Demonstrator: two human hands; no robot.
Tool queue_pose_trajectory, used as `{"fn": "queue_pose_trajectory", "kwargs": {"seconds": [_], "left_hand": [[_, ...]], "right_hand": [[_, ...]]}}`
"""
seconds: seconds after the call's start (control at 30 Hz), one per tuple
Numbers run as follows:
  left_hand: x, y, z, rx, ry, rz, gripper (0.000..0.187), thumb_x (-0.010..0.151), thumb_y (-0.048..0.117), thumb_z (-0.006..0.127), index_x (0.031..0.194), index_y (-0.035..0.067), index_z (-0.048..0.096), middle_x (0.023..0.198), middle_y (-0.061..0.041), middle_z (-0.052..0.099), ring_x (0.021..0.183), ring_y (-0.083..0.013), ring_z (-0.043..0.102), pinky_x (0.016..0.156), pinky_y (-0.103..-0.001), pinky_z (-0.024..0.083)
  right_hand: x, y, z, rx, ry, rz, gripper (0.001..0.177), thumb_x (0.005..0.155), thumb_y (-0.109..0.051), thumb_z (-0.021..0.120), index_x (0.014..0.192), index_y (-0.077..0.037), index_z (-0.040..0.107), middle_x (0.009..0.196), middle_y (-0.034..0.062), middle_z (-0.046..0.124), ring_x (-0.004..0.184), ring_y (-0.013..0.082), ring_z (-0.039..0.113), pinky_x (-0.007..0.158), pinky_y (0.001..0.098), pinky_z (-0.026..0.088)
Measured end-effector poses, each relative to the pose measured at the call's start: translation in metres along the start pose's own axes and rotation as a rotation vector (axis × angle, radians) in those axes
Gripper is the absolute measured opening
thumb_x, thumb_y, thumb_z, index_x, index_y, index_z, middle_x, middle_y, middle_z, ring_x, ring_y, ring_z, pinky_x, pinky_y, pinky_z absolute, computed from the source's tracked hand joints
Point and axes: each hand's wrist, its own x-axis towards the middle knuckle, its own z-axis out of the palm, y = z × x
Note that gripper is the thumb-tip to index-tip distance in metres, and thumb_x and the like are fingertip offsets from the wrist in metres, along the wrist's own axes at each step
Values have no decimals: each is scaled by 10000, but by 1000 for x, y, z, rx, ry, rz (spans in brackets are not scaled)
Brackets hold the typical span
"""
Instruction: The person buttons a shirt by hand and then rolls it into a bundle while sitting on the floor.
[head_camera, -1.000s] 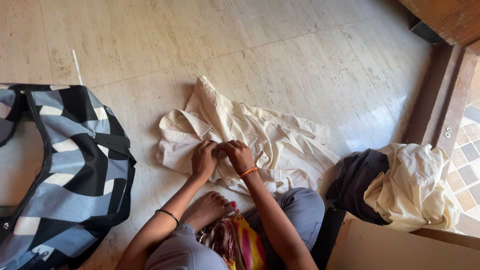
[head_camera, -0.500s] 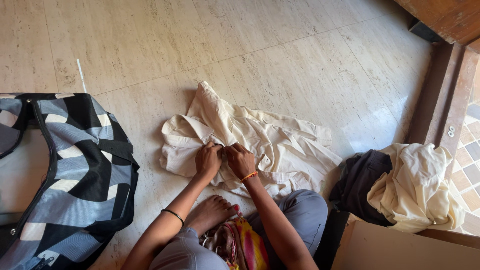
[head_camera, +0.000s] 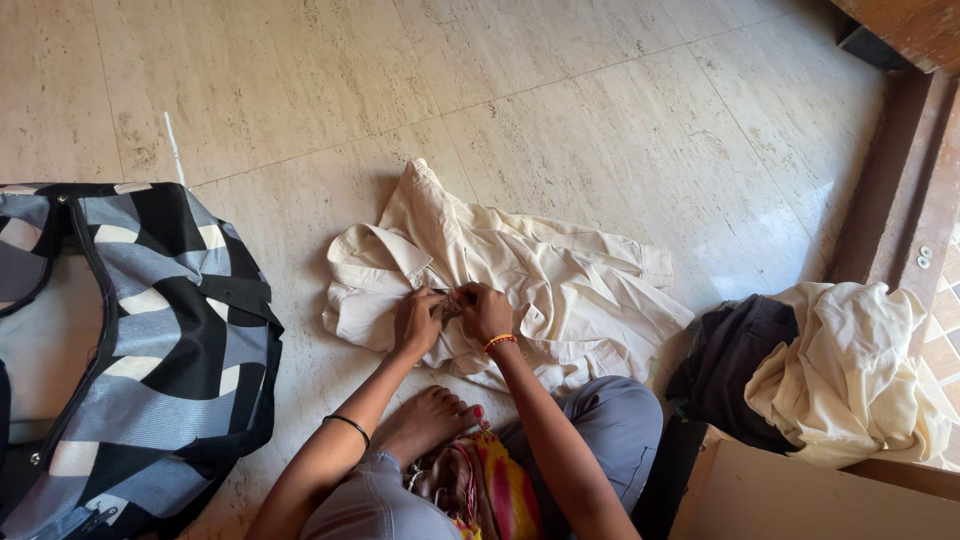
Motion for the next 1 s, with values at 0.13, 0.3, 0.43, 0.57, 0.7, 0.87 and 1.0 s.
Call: {"fn": "queue_pose_trajectory", "kwargs": {"seconds": [0.13,0.3,0.43,0.57,0.7,0.87,1.0], "left_hand": [[-1,-3,4,-56,-7,-68,209,844,72,716,1040,55,784,1006,-113,705,988,-323,672,876,-404,514],[-2,-6,13,-303,-15,-45,196,865,83,698,1041,80,784,1050,-73,740,972,-268,713,881,-372,538],[1,-7,10,-223,-29,-89,182,838,78,715,1011,67,773,1033,-102,710,971,-306,683,880,-395,522],[-8,-10,13,-110,-10,41,198,848,68,681,1045,45,691,1079,-134,708,1048,-361,648,920,-446,497],[-6,-14,12,-30,32,143,279,825,76,686,1096,30,639,1105,-183,683,1073,-411,605,929,-508,458],[-10,-13,6,-7,2,139,234,863,79,668,1086,32,616,1079,-164,679,1058,-391,615,944,-502,460],[-14,-6,0,-13,4,149,208,882,71,662,1087,53,637,1057,-144,690,1033,-377,620,928,-493,455]], "right_hand": [[-1,1,5,1,38,17,258,894,-368,714,956,-132,796,845,115,769,773,322,734,695,444,553],[-1,13,13,-41,129,-31,207,890,-286,694,940,-109,788,909,132,764,806,352,722,718,463,547],[9,17,5,98,64,-50,226,888,-301,701,985,-103,754,892,127,755,805,319,748,744,431,572],[-2,6,-3,76,47,-177,252,913,-253,663,1107,-101,718,963,143,732,836,343,721,745,451,555],[-9,-2,-11,-52,49,-275,214,954,-266,658,1115,-149,737,1003,130,742,866,363,702,759,465,553],[-8,-1,-3,-56,78,-288,213,972,-259,634,1131,-150,724,1012,114,742,887,353,708,780,463,551],[-7,4,-3,-40,77,-310,194,973,-233,638,1119,-149,734,1030,108,737,888,355,702,771,451,552]]}}
